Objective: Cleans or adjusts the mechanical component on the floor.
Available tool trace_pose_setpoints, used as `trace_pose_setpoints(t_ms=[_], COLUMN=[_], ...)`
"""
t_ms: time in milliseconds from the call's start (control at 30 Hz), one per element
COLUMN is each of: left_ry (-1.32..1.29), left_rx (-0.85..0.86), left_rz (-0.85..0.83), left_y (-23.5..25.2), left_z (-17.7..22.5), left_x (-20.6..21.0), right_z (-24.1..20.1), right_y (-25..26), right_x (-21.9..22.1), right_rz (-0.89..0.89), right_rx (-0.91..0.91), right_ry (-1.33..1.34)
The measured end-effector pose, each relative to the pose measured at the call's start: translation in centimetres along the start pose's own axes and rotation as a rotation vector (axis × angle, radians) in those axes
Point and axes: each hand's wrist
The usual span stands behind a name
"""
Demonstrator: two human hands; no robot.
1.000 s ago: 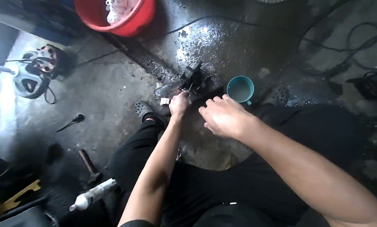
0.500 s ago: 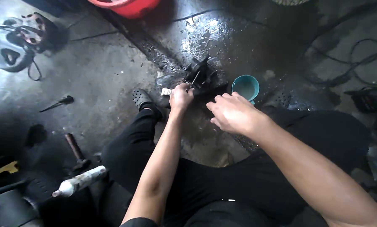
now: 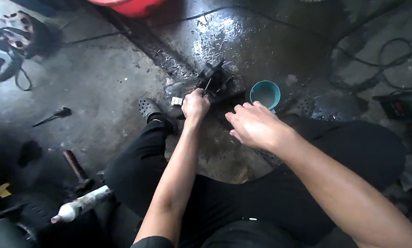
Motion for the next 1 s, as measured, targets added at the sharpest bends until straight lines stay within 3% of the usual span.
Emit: trace_pose_setpoints(t_ms=[133, 400, 667, 867, 933, 1000], left_ry=[0.020, 0.105, 0.049, 0.025, 0.000, -0.038], left_rx=[-0.027, -0.018, -0.013, -0.047, -0.048, -0.044], left_rz=[-0.027, -0.028, -0.019, -0.039, -0.044, -0.058], left_y=[0.9, -2.9, -0.1, 0.7, 0.6, 0.4], left_z=[-1.0, 0.5, -1.1, -1.1, -1.1, -1.0], left_x=[0.8, -3.0, 1.2, 0.9, 1.1, 0.9], right_z=[-0.2, -0.6, -1.5, 0.6, 3.6, 8.2], right_y=[0.1, 0.5, 0.6, 0.5, -1.2, -4.4], right_x=[-0.1, -0.5, -0.5, -0.8, -2.5, -5.2], right_rz=[-0.010, -0.018, 0.015, -0.038, 0.100, 0.412], right_rx=[-0.007, -0.014, -0.056, -0.027, -0.019, -0.079], right_ry=[-0.009, -0.002, -0.026, 0.073, 0.163, 0.225])
Point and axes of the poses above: each hand's wrist, its own y-axis towards the middle knuckle, its own x-axis out of the palm, z = x × y, and after that the axes turned 3 degrees about -x, right-handed
